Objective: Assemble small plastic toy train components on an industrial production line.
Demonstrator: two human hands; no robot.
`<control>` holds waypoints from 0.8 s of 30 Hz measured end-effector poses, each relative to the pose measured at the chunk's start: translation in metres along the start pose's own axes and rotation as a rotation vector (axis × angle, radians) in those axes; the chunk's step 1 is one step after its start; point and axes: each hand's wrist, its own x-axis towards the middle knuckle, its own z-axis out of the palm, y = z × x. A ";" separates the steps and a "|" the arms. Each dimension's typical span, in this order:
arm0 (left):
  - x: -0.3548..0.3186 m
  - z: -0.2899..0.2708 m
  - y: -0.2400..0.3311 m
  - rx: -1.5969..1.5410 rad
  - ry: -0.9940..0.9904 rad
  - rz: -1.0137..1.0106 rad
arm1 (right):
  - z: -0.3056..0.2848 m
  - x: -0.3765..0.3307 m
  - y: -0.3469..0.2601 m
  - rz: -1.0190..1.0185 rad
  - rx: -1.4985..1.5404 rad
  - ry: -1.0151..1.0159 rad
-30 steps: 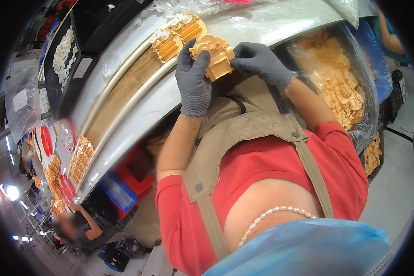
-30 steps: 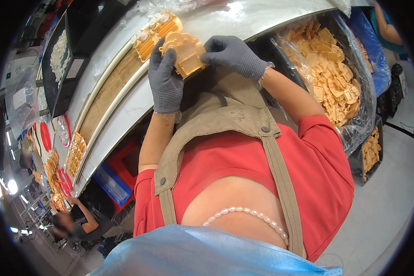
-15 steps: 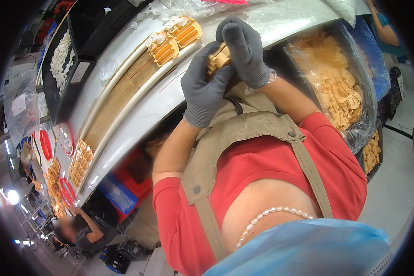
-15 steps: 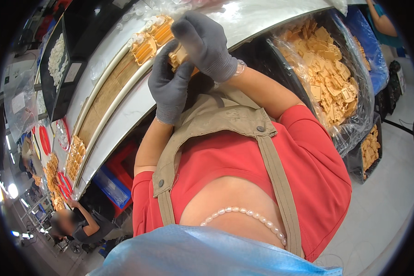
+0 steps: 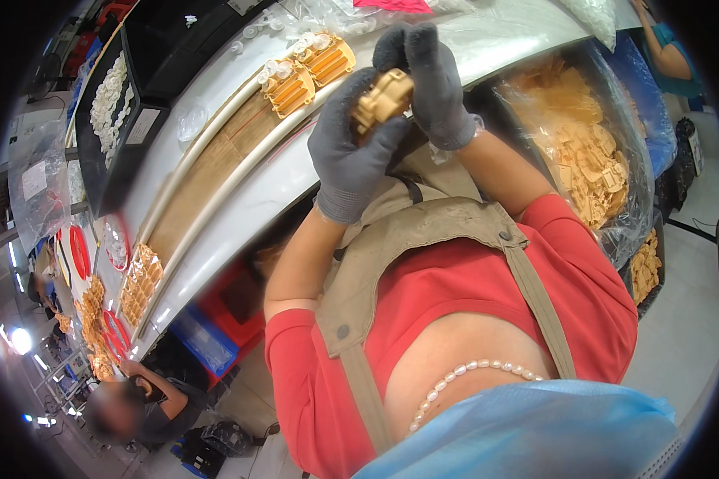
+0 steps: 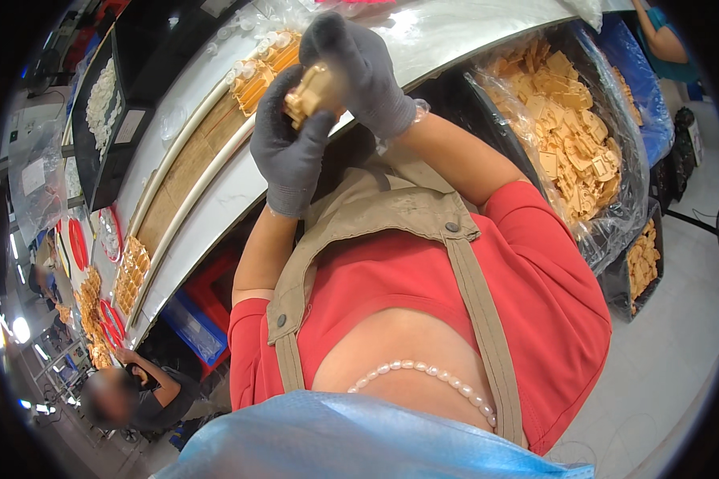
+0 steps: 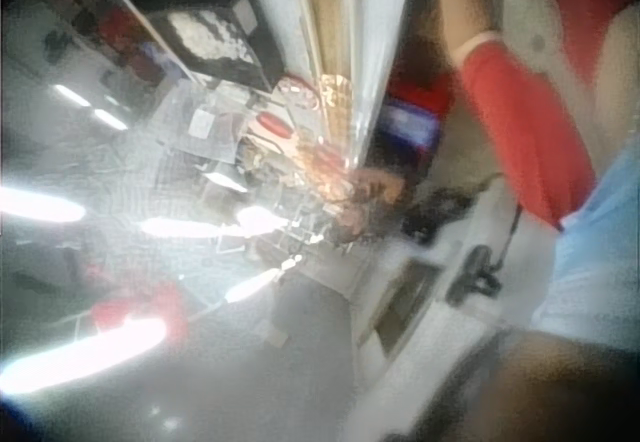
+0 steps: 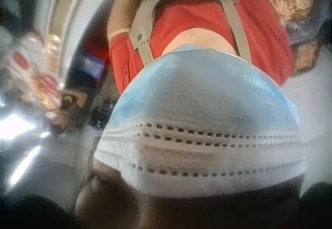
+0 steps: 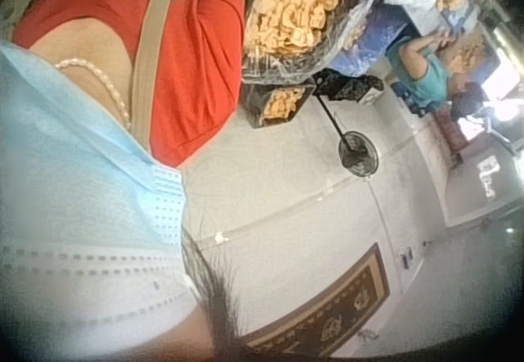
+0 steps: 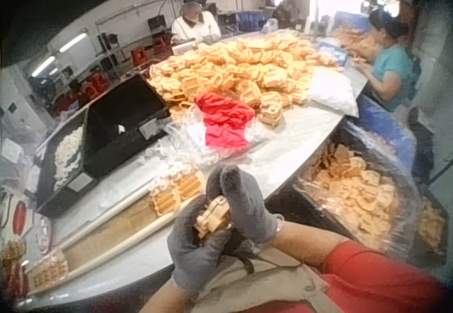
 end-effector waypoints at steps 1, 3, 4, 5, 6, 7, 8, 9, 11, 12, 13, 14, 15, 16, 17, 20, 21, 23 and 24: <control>0.000 0.001 0.003 -0.005 -0.020 -0.008 | -0.004 -0.003 0.001 0.058 0.067 -0.019; -0.002 -0.001 0.004 0.131 -0.032 0.109 | -0.003 -0.002 -0.002 0.116 0.131 -0.042; -0.002 -0.002 0.004 0.268 -0.047 0.225 | 0.001 0.001 -0.004 0.104 0.110 -0.010; -0.001 -0.001 0.006 0.271 -0.045 0.223 | 0.005 0.002 -0.006 0.095 0.092 0.021; 0.003 0.001 0.010 0.320 -0.008 0.269 | 0.008 0.005 -0.005 0.032 0.092 0.004; 0.005 0.002 0.012 0.370 0.029 0.315 | 0.006 0.008 0.001 0.032 0.095 0.002; 0.008 0.002 0.010 0.370 0.028 0.319 | 0.004 0.012 0.006 0.071 0.114 0.001; 0.012 0.003 0.006 0.347 0.043 0.316 | 0.003 0.014 0.008 0.108 0.134 0.000; 0.018 0.002 -0.001 0.324 0.054 0.319 | 0.004 0.021 0.006 0.200 0.148 0.010; 0.021 0.001 -0.005 0.255 0.011 0.265 | 0.005 0.025 0.003 0.297 0.162 0.019; 0.022 0.000 -0.007 0.187 -0.032 0.211 | 0.005 0.027 0.006 0.290 0.166 0.022; 0.019 -0.002 -0.004 0.068 -0.032 0.068 | 0.010 0.032 0.002 0.135 0.202 -0.006; 0.020 -0.004 -0.002 0.076 -0.039 0.079 | 0.014 0.036 -0.004 -0.021 0.237 -0.035; 0.023 -0.007 0.000 -0.142 0.016 0.071 | 0.008 0.034 -0.017 -0.107 0.240 0.039; 0.027 -0.010 0.001 -0.363 0.065 0.060 | -0.014 0.026 0.012 -0.073 0.098 -0.073; 0.038 -0.018 0.021 -0.720 0.077 -0.061 | -0.030 0.017 0.003 0.025 -0.121 -0.179; 0.042 -0.017 0.024 -0.853 0.095 -0.095 | -0.030 0.013 0.005 0.112 -0.061 -0.283; 0.047 -0.019 0.015 -0.693 0.011 -0.098 | -0.024 0.003 0.008 0.326 0.126 -0.359; 0.048 -0.023 0.007 -0.532 -0.056 -0.098 | -0.023 0.005 0.001 0.080 -0.133 -0.348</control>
